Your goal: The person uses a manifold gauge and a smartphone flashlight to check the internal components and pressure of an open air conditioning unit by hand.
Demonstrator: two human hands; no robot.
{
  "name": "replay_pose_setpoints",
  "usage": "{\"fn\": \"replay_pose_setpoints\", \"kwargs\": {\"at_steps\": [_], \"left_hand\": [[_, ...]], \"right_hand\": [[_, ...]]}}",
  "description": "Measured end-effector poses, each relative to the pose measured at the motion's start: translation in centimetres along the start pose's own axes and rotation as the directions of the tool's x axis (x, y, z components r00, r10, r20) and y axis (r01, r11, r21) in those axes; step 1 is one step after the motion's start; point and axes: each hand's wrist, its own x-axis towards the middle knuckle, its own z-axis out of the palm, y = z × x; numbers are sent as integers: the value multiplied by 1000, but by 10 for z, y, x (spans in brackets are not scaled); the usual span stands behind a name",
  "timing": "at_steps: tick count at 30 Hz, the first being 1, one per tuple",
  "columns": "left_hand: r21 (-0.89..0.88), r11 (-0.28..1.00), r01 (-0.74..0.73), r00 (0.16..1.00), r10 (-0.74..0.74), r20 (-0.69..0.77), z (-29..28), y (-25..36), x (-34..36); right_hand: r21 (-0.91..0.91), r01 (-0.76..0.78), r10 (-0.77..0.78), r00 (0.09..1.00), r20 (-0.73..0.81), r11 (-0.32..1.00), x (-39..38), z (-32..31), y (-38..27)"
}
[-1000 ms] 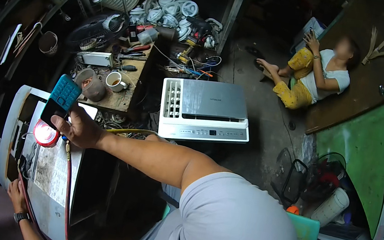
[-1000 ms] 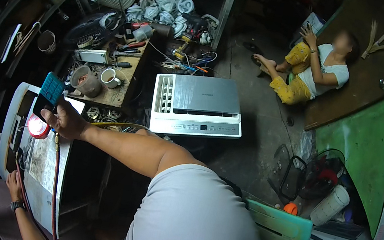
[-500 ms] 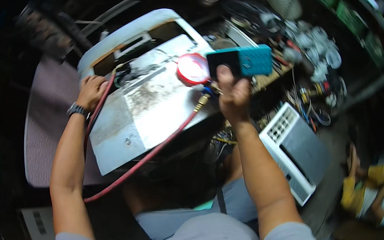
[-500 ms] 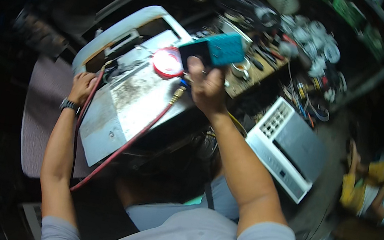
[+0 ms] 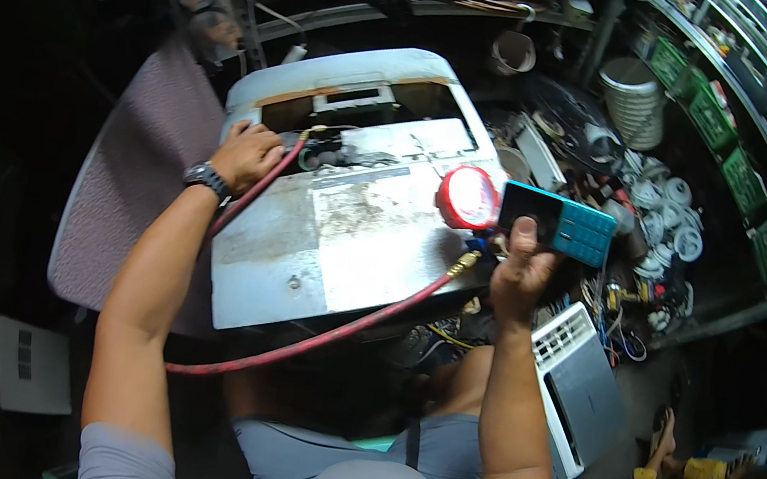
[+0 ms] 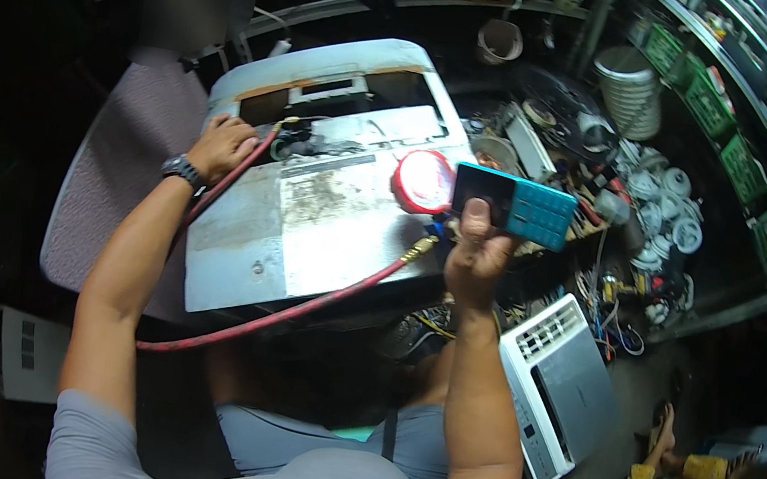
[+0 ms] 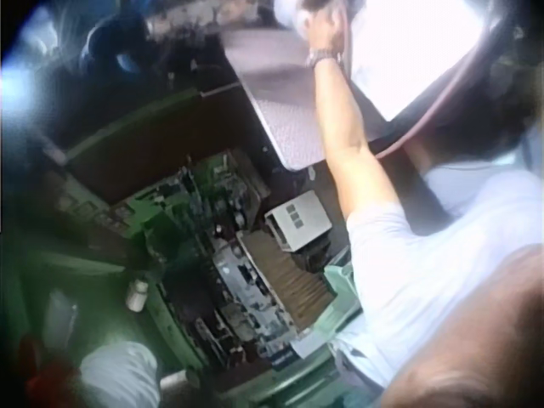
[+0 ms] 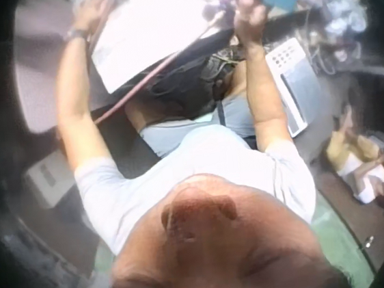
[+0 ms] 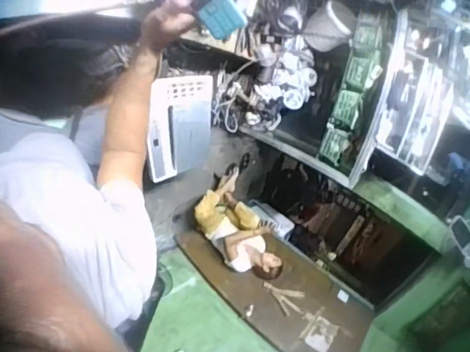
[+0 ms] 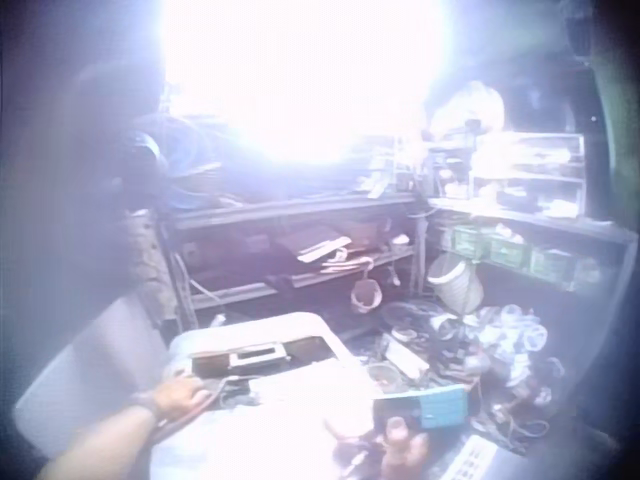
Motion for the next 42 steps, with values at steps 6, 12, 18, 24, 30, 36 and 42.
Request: {"fn": "replay_pose_setpoints", "kwargs": {"at_steps": [6, 12, 18, 24, 30, 36, 42], "left_hand": [[104, 990, -95, 993, 87, 77, -10, 3, 8], [145, 986, -83, 993, 69, 101, -15, 5, 3], [74, 994, -85, 996, 84, 16, -10, 8, 4], [-20, 999, -49, 998, 48, -46, 4, -3, 7], [30, 996, -86, 996, 86, 11, 1, 0, 10], [59, 981, -183, 979, 188, -78, 6, -12, 11], [-26, 998, -52, 999, 52, -1, 0, 2, 8]], "right_hand": [[-12, -11, 11, 1000, -9, 1000, -1, 1, -8], [-40, 32, -33, 999, -17, 999, 1, 1, 1], [-70, -11, 15, 998, 53, 997, 0, -11, -2], [-23, -30, 31, 999, 43, 999, 3, -7, 3], [74, -19, 13, 997, 81, 997, 5, -5, -3], [16, 110, -111, 984, 138, 994, 3, -7, 12], [82, 97, -109, 982, 156, 992, 4, -6, 6]]}}
